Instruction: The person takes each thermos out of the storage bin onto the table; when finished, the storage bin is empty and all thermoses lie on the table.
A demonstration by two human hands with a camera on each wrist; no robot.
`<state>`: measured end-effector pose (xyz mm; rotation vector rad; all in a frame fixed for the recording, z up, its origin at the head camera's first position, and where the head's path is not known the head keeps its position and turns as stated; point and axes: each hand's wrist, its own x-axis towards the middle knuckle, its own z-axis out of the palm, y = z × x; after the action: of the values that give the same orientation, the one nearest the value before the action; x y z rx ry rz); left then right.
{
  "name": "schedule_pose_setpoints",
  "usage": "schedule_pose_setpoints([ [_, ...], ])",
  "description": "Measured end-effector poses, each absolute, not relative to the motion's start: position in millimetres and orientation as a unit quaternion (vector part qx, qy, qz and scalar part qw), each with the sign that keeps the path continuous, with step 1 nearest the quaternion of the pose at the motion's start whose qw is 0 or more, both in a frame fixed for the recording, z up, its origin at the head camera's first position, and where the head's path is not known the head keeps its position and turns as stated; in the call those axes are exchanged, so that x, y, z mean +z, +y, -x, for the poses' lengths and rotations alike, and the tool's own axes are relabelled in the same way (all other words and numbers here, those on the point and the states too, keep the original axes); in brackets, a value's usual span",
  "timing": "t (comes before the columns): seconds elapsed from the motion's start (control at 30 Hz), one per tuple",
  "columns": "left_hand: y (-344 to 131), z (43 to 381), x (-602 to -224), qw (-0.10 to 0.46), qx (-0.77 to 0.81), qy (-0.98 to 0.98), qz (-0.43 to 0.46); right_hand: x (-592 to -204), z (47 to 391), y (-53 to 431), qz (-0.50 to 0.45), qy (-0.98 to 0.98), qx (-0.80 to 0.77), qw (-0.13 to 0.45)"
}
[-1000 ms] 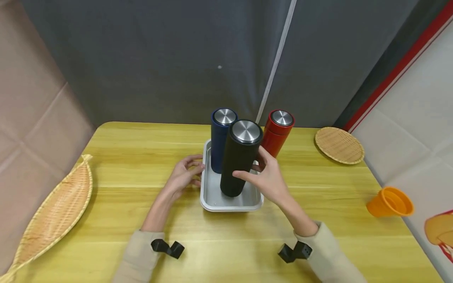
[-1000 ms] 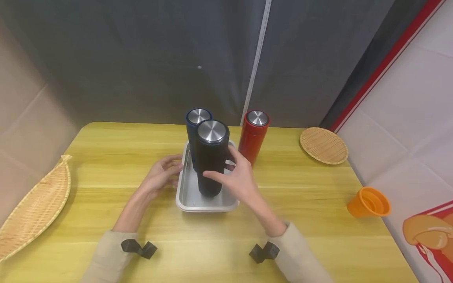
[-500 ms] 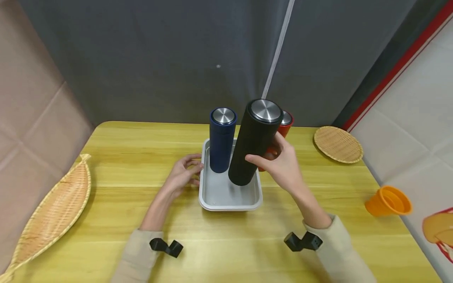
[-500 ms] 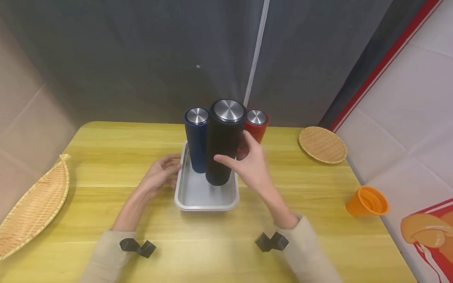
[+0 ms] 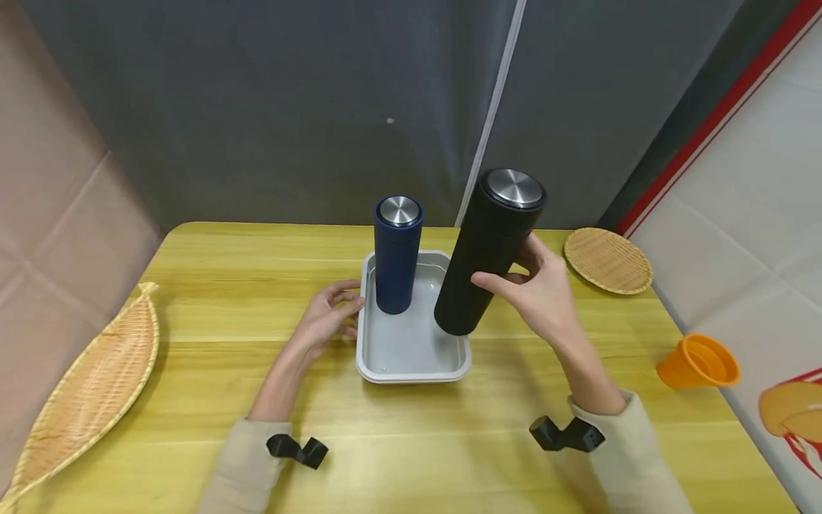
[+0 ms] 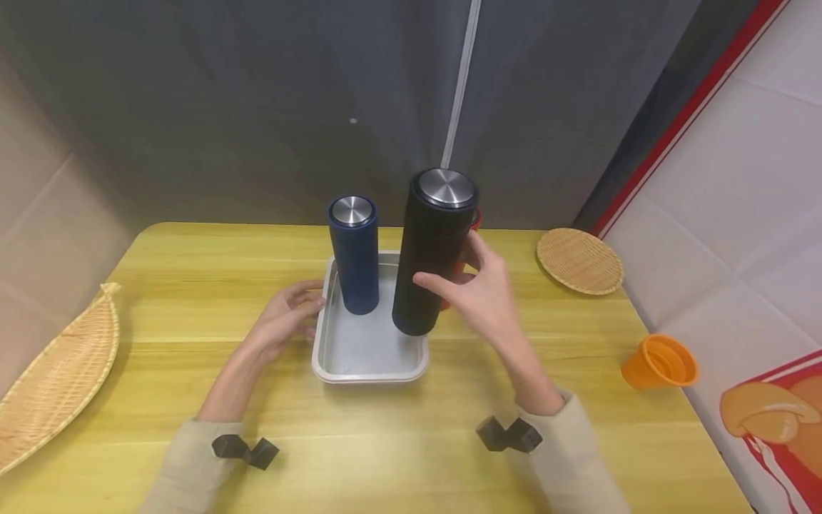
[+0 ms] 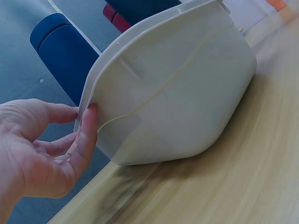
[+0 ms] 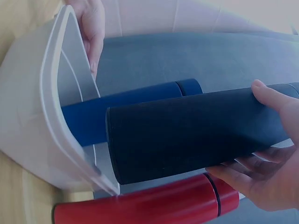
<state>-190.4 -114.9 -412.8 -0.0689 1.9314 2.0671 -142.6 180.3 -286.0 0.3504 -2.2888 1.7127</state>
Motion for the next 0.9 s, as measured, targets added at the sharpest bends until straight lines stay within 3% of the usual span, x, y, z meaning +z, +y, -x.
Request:
schedule_pose_setpoints([
  [0.9, -117, 188, -412, 0.154, 0.726, 0.670, 0.019, -309, 137, 224, -0.049, -0.824, 0.539, 0.167],
])
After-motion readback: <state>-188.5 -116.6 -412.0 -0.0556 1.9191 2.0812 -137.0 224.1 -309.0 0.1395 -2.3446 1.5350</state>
